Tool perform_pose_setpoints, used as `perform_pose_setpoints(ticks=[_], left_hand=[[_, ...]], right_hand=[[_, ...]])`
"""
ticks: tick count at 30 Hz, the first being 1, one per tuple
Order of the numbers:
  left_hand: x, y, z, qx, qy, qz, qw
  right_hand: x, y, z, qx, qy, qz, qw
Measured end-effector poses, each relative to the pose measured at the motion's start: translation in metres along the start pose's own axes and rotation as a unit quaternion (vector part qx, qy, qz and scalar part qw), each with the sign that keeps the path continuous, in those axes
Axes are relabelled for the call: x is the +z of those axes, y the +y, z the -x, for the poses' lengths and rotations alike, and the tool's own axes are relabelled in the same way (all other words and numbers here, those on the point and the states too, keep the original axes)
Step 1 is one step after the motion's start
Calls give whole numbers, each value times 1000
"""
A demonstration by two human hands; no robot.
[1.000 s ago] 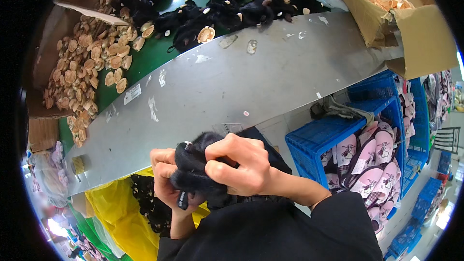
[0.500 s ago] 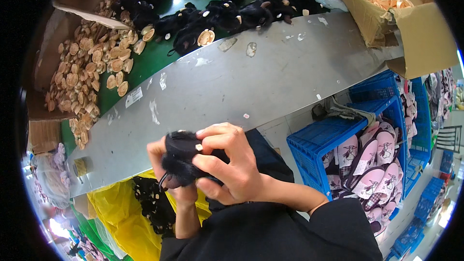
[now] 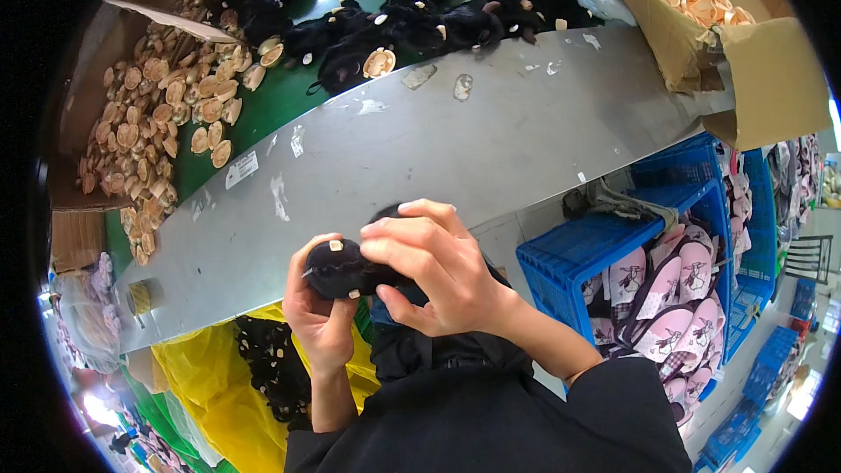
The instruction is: The person repeatedly picks up black hair bundles and beige plastic clips from a table, inserts the clips into the hair, and places the assembled units into a yellow bag. The process is repeated continuously throughout the clip.
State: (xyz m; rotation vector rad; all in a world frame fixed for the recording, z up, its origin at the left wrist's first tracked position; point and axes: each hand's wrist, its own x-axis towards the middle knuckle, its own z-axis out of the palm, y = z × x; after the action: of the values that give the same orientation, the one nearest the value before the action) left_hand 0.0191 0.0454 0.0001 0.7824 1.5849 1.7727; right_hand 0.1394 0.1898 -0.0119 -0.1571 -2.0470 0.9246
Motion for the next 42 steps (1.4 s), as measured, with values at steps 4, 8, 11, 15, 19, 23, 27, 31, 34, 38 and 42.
perform_pose_setpoints(ticks=[4, 8, 11, 15, 19, 23, 27, 31, 34, 38, 42], left_hand=[[2, -5, 1, 9, 24, -55, 998], [6, -6, 0, -22, 42, -22, 999], [-4, -1, -9, -66, -31, -41, 996], [-10, -3, -13, -100, -68, -33, 992], [-4, -2, -10, -80, -17, -35, 996], [-9, -4, -7, -42, -33, -42, 998], [-15, -1, -9, -19, -72, -46, 996], [-4, 1, -16, -39, -35, -68, 996], [-5, -1, -21, -15, -46, -125, 991], [-5, 1, -22, -47, 72, -62, 994], [-8, 14, -37, -84, 138, -32, 986]], right_hand=[[4, 6, -1, 6, -68, 1, 998], [9, 10, -4, 13, -65, 30, 997], [11, 14, -3, 13, -85, 36, 996], [17, 19, -2, -5, -114, 28, 993], [15, 23, -8, -8, -126, 16, 992], [10, 25, -10, -15, -130, -1, 991], [1, 27, -17, 62, -100, -53, 992], [-3, 24, -32, -2, -117, -96, 988], [3, 28, -34, -21, -130, -43, 990], [-15, 56, -52, -53, -146, -6, 988], [-60, 111, -133, -67, -66, 158, 983]])
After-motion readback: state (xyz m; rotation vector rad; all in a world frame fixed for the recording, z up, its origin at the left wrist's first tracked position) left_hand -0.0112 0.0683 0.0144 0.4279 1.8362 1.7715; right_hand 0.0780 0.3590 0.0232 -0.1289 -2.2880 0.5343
